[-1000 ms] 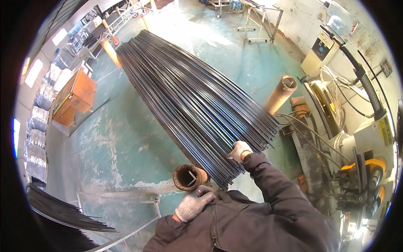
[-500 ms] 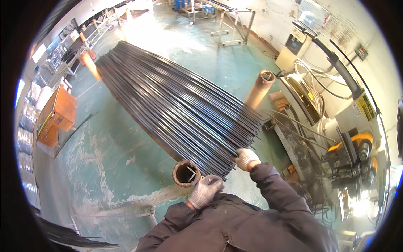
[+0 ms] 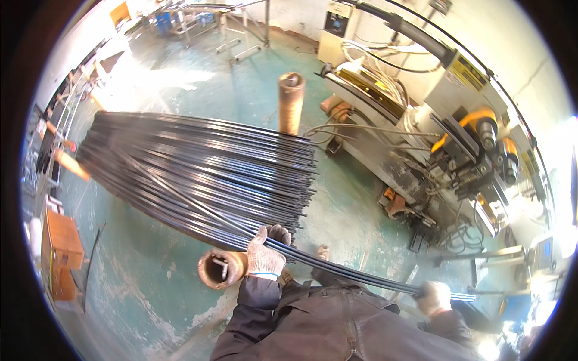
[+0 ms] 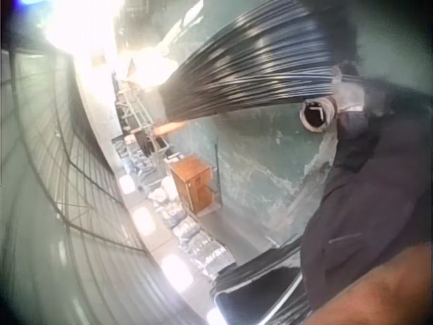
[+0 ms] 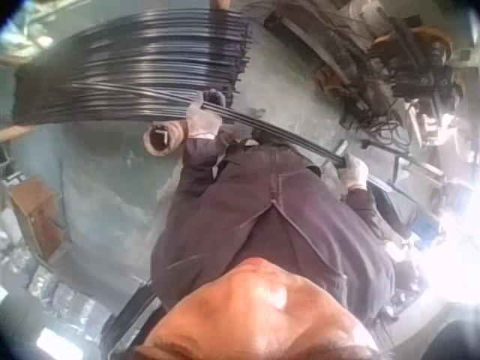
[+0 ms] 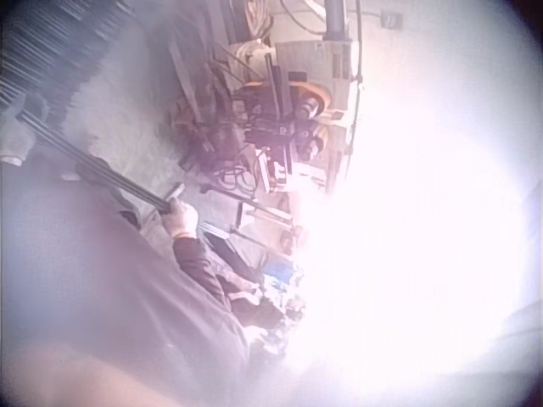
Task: The person repeatedly picks up bundles of long metal rods, feeds them into a bending machine, and collects the bent rods. The person stacks the finished bent rods on a nearby rack.
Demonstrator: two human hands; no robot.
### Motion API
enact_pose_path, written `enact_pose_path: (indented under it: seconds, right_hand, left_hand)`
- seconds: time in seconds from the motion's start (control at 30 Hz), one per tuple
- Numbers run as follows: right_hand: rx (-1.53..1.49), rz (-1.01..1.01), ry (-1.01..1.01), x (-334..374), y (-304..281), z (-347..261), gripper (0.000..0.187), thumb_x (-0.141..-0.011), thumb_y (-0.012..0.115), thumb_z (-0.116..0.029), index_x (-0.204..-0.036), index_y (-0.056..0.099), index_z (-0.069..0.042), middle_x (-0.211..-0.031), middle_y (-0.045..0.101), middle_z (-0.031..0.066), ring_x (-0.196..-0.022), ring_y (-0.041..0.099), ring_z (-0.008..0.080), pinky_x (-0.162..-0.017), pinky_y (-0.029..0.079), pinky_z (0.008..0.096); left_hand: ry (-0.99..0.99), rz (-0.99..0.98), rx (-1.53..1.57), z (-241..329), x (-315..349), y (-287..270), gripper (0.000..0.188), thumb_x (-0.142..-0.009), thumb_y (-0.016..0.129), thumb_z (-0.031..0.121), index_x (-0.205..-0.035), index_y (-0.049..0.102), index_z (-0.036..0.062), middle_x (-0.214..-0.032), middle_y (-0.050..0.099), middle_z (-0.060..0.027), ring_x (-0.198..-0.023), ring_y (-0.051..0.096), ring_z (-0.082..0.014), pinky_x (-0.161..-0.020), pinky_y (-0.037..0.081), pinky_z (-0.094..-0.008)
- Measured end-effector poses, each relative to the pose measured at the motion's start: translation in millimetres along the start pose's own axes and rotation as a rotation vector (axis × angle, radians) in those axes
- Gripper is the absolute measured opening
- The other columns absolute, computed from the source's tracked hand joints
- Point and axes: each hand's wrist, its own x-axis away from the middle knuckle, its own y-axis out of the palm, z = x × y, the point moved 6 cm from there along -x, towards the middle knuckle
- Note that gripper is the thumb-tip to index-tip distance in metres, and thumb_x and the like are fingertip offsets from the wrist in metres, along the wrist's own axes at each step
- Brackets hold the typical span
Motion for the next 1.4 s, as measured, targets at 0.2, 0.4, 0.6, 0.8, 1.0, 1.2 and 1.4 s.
enact_pose_path:
  seconds: [0.2, 0.4, 0.6, 0.8, 1.0, 1.2, 1.4]
  right_hand:
    - [-0.072, 0.260, -0.030, -19.8, 38.5, 63.4, 0.015, -0.072, 0.080, -0.020, -0.076, 0.068, -0.012, -0.078, 0.073, 0.0147, -0.078, 0.073, 0.0421, -0.071, 0.055, 0.0548]
    - [-0.043, 0.468, 0.473, -36.6, 77.9, 299.2, 0.025, -0.086, 0.088, -0.024, -0.086, 0.070, -0.008, -0.097, 0.072, 0.0201, -0.104, 0.067, 0.0456, -0.098, 0.053, 0.0539]
    - [-1.513, 0.816, 0.613, -117.3, 104.4, 332.1, 0.051, -0.096, 0.072, -0.006, -0.146, 0.064, 0.003, -0.136, 0.073, 0.0203, -0.130, 0.071, 0.0413, -0.116, 0.058, 0.0517]
    - [-3.016, 0.864, 0.425, -200.4, 26.5, 307.2, 0.021, -0.113, 0.062, -0.001, -0.134, 0.064, 0.004, -0.124, 0.074, 0.0160, -0.117, 0.077, 0.0330, -0.110, 0.065, 0.0472]
    - [-2.791, 1.189, 0.515, -218.7, -14.6, 375.9, 0.024, -0.113, 0.074, -0.013, -0.130, 0.067, 0.002, -0.119, 0.075, 0.0122, -0.108, 0.077, 0.0272, -0.100, 0.067, 0.0423]
    - [-2.612, 1.287, 0.464, -284.7, -72.5, 401.8, 0.020, -0.113, 0.075, -0.017, -0.119, 0.070, 0.001, -0.104, 0.079, 0.0124, -0.092, 0.078, 0.0254, -0.083, 0.070, 0.0410]
    - [-2.561, 1.358, 0.374, -366.8, -116.2, 405.4, 0.017, -0.115, 0.069, -0.017, -0.125, 0.069, -0.004, -0.112, 0.078, 0.0104, -0.102, 0.076, 0.0260, -0.089, 0.067, 0.0435]
  left_hand:
    - [-0.172, -0.058, -0.114, -77.7, 29.8, 53.9, 0.019, -0.111, 0.065, 0.017, -0.107, 0.065, -0.0014, -0.097, 0.067, -0.0163, -0.092, 0.068, -0.0351, -0.092, 0.060, -0.0525]
    - [0.142, -0.459, -0.358, -72.5, 34.2, 221.9, 0.013, -0.114, 0.070, 0.016, -0.123, 0.073, 0.0078, -0.107, 0.076, -0.0042, -0.096, 0.072, -0.0197, -0.097, 0.062, -0.0416]
    - [0.150, -0.746, -0.566, -220.7, 47.5, 333.1, 0.026, -0.109, 0.079, 0.020, -0.130, 0.069, 0.0081, -0.112, 0.073, -0.0025, -0.107, 0.069, -0.0208, -0.111, 0.059, -0.0451]
    - [0.020, -0.776, -0.644, -306.4, 45.8, 398.4, 0.030, -0.105, 0.082, 0.021, -0.128, 0.071, 0.0045, -0.113, 0.074, -0.0060, -0.109, 0.070, -0.0271, -0.118, 0.054, -0.0558]
    - [0.257, -0.807, -0.701, -242.1, -16.5, 479.9, 0.037, -0.107, 0.080, 0.021, -0.135, 0.069, -0.0005, -0.122, 0.076, -0.0090, -0.122, 0.072, -0.0279, -0.119, 0.055, -0.0506]
    - [0.282, -0.753, -0.745, -256.3, -145.9, 512.2, 0.028, -0.111, 0.076, 0.025, -0.124, 0.073, 0.0000, -0.115, 0.075, -0.0096, -0.112, 0.072, -0.0255, -0.116, 0.056, -0.0476]
    - [0.173, -0.748, -0.848, -323.3, -259.9, 563.8, 0.027, -0.115, 0.068, 0.025, -0.117, 0.074, -0.0014, -0.108, 0.076, -0.0124, -0.107, 0.073, -0.0290, -0.106, 0.060, -0.0468]
